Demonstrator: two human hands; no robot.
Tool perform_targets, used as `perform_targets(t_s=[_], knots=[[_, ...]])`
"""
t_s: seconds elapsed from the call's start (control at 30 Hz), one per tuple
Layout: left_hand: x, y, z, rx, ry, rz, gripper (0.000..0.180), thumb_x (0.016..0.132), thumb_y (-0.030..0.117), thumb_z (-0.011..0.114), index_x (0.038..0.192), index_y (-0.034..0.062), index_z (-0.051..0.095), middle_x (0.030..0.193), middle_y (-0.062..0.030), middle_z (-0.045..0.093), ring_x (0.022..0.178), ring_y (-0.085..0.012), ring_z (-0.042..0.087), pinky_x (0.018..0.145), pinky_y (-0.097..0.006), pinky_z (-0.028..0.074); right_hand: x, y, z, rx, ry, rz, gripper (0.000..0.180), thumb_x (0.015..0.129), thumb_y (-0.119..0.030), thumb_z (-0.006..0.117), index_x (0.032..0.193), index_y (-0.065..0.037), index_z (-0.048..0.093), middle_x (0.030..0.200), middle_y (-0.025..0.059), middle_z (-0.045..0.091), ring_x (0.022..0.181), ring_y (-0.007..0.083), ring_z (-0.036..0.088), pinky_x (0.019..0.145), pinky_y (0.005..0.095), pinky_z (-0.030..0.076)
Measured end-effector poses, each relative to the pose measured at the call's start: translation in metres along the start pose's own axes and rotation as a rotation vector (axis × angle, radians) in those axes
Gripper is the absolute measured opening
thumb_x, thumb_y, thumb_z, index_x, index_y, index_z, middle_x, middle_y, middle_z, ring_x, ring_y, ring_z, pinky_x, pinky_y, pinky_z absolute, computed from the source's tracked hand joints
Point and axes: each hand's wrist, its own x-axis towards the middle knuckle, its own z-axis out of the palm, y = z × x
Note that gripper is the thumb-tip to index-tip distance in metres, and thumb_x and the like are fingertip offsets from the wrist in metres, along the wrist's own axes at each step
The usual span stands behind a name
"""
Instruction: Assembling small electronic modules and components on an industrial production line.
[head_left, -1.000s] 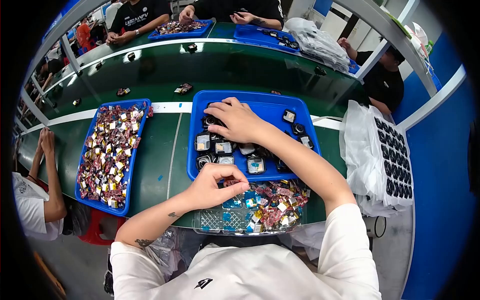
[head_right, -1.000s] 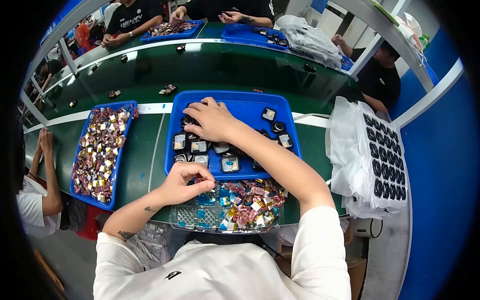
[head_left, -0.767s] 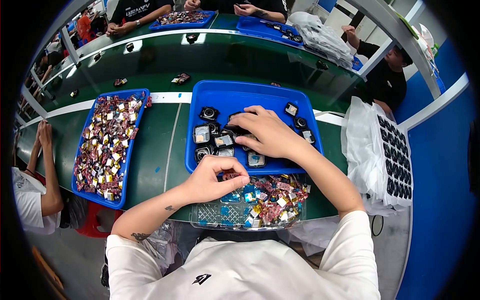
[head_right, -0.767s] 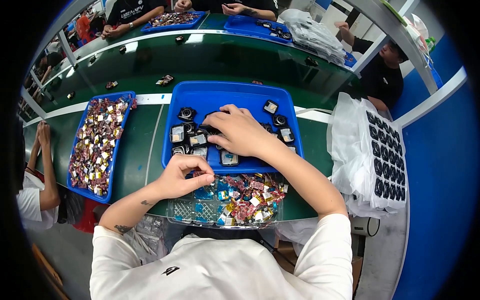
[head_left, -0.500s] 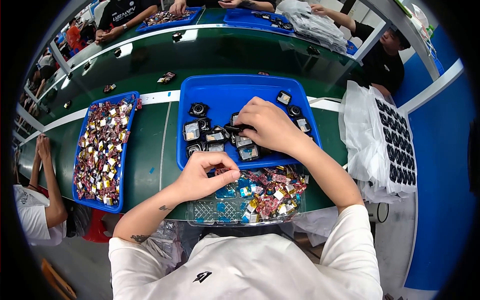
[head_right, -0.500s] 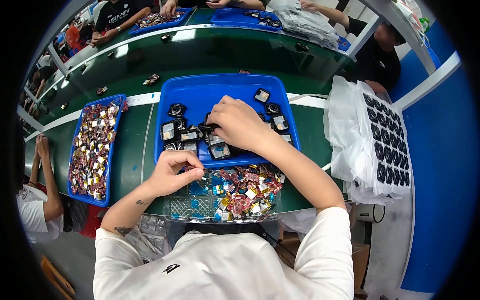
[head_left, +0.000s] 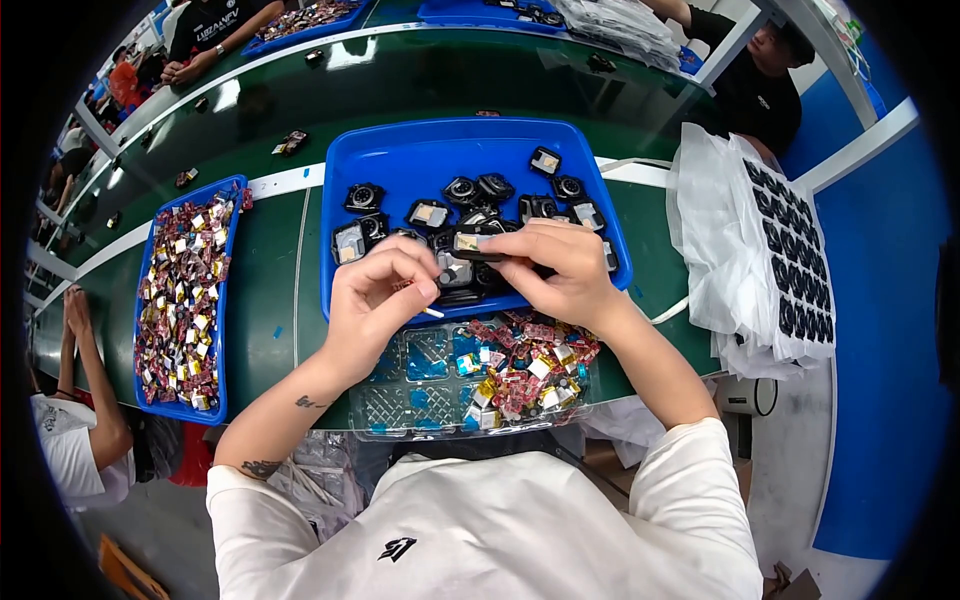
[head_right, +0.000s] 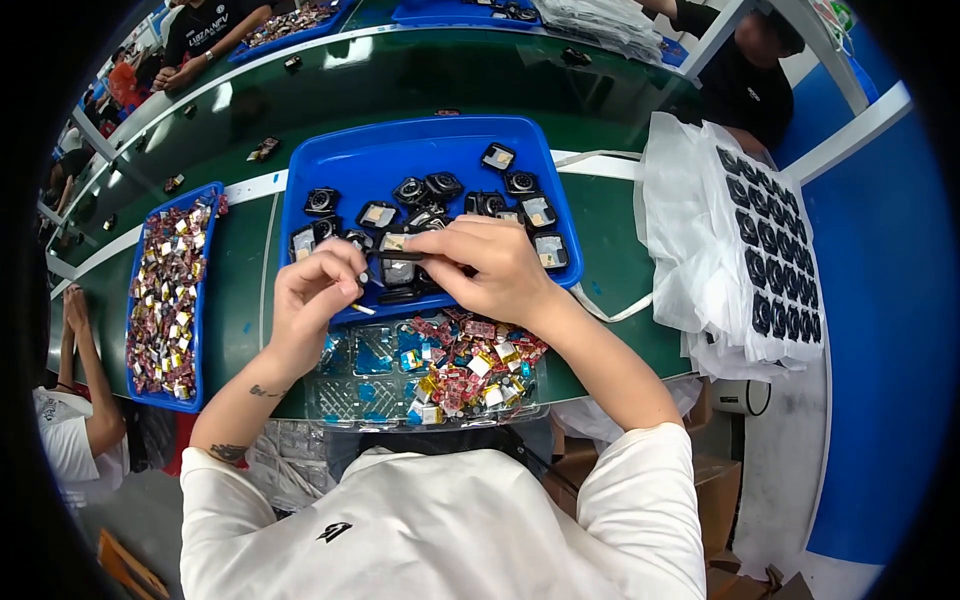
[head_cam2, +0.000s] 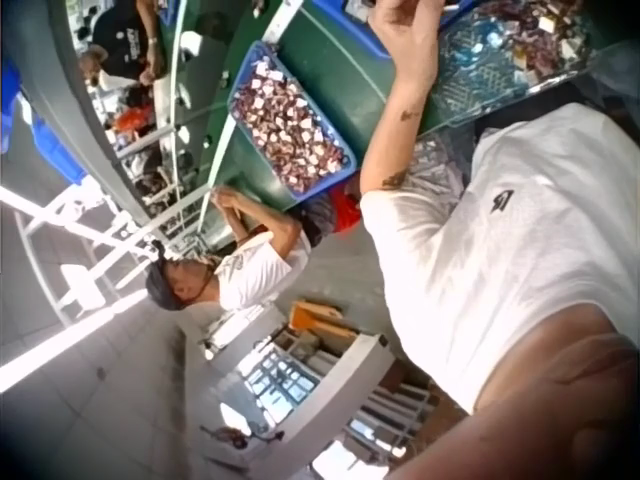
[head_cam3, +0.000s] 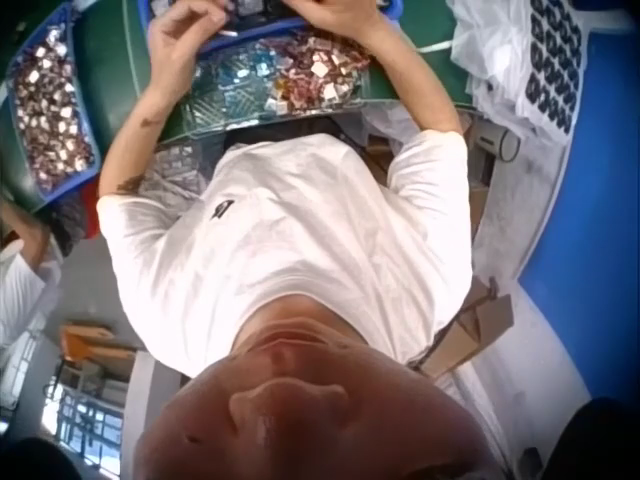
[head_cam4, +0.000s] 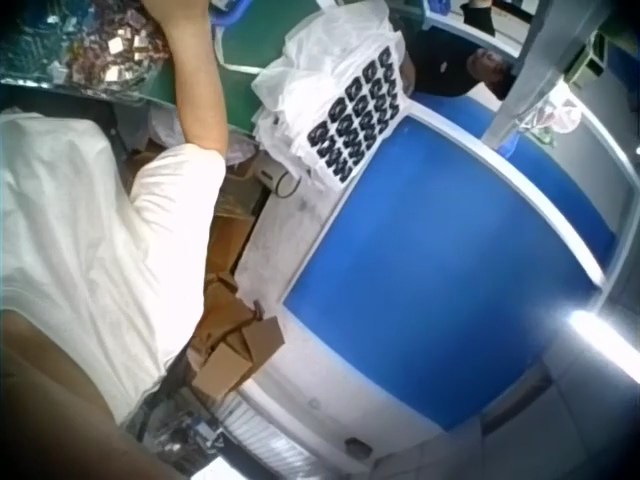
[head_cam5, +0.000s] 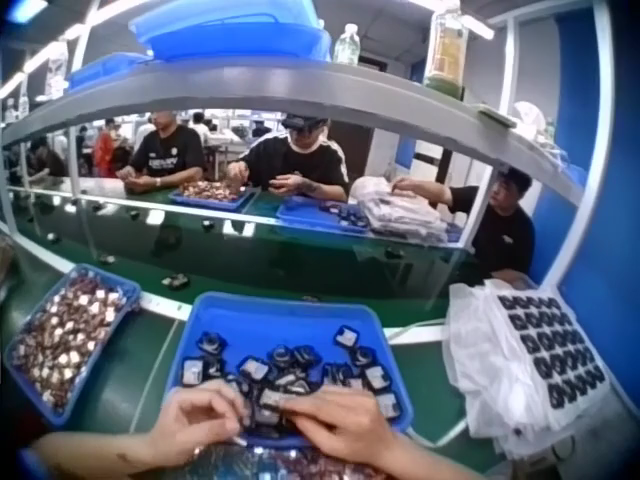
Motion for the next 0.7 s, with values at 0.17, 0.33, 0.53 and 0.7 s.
perform_targets(t_s=[0.17,0.33,0.53,0.7], knots=[[0.010,-0.008,0.010,0.150,0.121,0.173,0.003,0.081,0.003,0.064,0.079,0.0010,0.062,0.113,-0.0094,0.049,0.086,-0.0105,0.048,0.077,-0.025,0.039,-0.013,-0.015,0.011,0.401,0.068,0.338,0.017,0.075,-0.002,0.070,0.091,-0.001,0.066,0.090,0.0078,0.063,0.071,0.0115,0.062,0.060,0.0217,0.052],[0.002,-0.013,0.010,0.176,0.014,0.167,0.004,0.078,0.000,0.066,0.078,0.0001,0.062,0.108,-0.0109,0.052,0.084,-0.0126,0.050,0.077,-0.026,0.041,-0.021,-0.012,0.016,0.595,0.108,0.499,0.017,0.080,0.001,0.067,0.095,0.000,0.060,0.096,0.0065,0.060,0.085,0.0100,0.060,0.063,0.0193,0.053],[0.002,-0.014,0.011,0.247,0.003,0.207,0.006,0.076,0.005,0.069,0.077,0.0018,0.064,0.109,-0.0114,0.054,0.094,-0.0183,0.049,0.084,-0.031,0.040,-0.010,-0.028,0.011,0.830,0.123,0.758,0.023,0.083,0.003,0.061,0.104,-0.001,0.053,0.100,0.0065,0.060,0.077,0.0076,0.059,0.063,0.0194,0.051],[0.002,-0.011,0.012,0.340,-0.002,0.211,0.008,0.074,0.007,0.071,0.077,0.0027,0.065,0.109,-0.0122,0.055,0.099,-0.0208,0.051,0.088,-0.033,0.040,-0.016,-0.024,0.011,0.464,-0.141,0.600,0.032,0.083,0.000,0.061,0.114,-0.001,0.051,0.094,0.0069,0.063,0.073,0.0019,0.057,0.057,0.0175,0.043]])
